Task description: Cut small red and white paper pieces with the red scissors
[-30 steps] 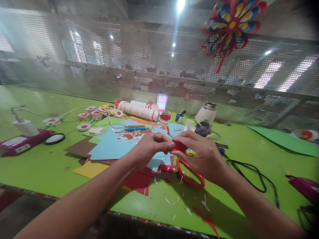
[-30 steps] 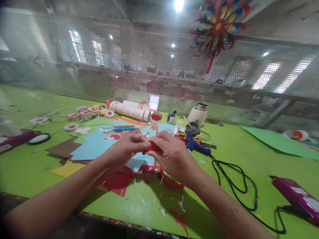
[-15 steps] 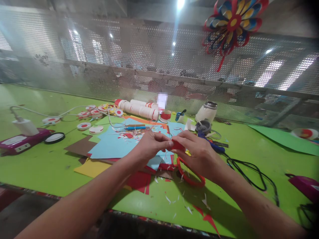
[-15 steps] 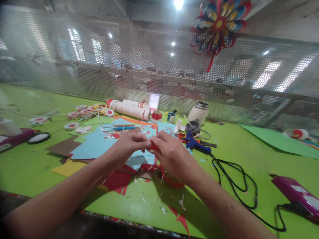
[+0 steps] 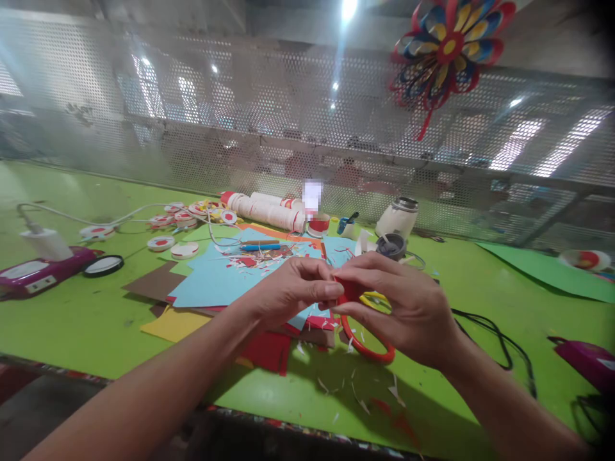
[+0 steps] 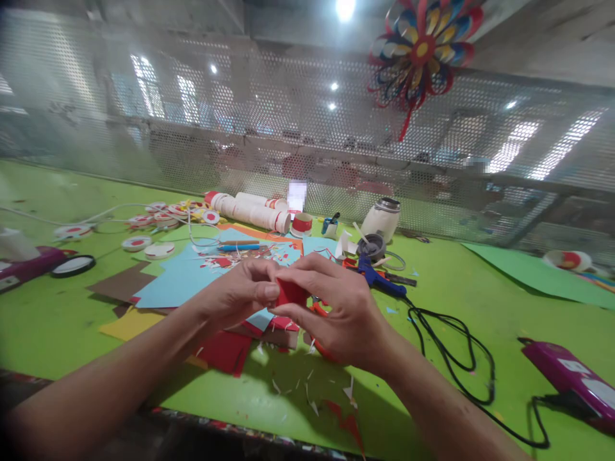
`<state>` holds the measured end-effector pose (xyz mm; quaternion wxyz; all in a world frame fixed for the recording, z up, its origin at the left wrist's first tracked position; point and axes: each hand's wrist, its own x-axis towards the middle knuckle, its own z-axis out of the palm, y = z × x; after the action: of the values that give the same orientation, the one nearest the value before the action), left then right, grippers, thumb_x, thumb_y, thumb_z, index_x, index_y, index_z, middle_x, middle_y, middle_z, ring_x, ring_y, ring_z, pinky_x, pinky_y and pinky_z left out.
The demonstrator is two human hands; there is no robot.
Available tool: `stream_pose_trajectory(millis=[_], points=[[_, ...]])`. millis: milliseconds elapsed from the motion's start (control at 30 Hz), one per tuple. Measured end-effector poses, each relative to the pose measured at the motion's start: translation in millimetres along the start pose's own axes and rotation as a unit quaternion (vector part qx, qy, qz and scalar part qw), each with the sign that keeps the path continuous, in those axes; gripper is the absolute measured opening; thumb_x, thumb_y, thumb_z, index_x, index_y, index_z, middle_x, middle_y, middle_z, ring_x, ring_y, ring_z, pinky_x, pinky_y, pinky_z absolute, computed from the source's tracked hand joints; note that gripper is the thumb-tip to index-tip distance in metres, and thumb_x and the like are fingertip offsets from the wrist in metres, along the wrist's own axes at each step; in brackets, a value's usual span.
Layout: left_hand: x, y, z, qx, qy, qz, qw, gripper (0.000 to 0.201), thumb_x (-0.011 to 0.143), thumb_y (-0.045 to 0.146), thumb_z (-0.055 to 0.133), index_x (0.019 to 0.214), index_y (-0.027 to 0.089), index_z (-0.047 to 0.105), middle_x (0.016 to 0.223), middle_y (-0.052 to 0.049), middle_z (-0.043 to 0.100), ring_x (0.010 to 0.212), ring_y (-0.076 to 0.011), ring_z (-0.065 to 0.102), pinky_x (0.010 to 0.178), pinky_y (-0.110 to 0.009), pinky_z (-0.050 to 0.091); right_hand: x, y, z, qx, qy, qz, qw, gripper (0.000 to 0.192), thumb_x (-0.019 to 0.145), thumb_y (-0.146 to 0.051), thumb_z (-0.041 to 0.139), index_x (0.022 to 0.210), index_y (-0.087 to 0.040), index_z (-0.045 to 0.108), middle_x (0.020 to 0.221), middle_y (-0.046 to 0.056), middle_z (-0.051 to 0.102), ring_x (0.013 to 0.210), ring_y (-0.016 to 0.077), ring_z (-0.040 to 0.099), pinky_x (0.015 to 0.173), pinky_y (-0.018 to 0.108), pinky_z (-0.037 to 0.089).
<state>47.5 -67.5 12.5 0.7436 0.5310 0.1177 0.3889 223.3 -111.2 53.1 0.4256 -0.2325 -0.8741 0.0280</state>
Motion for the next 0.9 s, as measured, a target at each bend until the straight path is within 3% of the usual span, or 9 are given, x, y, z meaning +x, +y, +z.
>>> stream_pose_trajectory(millis=[433,700,900], points=[[-0.3,1.7,-0.4,0.019,-0.003,0.012,1.000,0.014,0.068,0.025,0.075,0.063,0.016,0.065,0.059,0.002,0.062,0.056,-0.0066,0.052,0.059,-0.023,0.038,0.6,-4.0,-1.6,-0.021,0.001,-0.001,1.000,0.029,0.075,-0.011,0.071,0.103,-0.006,0.066,0.092,0.010,0.066,0.082,0.0142,0.061,0.072,0.025,0.052],[6.7,-4.1,-9.9,0.153,0.101,0.020,0.983,0.016,0.068,0.029,0.074,0.065,0.015,0.067,0.056,0.002,0.058,0.054,-0.0071,0.048,0.058,-0.024,0.036,-5.7,22.2,6.0,-0.090,-0.044,0.016,0.995,0.027,0.078,-0.013,0.067,0.104,-0.007,0.065,0.093,0.012,0.064,0.082,0.0169,0.060,0.071,0.030,0.051],[7.4,-0.5,-8.5,0.236,0.148,-0.003,0.960,0.019,0.065,0.030,0.074,0.058,0.014,0.065,0.052,0.001,0.058,0.052,-0.0081,0.047,0.058,-0.025,0.037,-8.5,31.8,11.1,-0.101,-0.070,0.030,0.992,0.022,0.078,-0.012,0.066,0.100,-0.008,0.065,0.090,0.010,0.063,0.077,0.0162,0.060,0.067,0.030,0.050]])
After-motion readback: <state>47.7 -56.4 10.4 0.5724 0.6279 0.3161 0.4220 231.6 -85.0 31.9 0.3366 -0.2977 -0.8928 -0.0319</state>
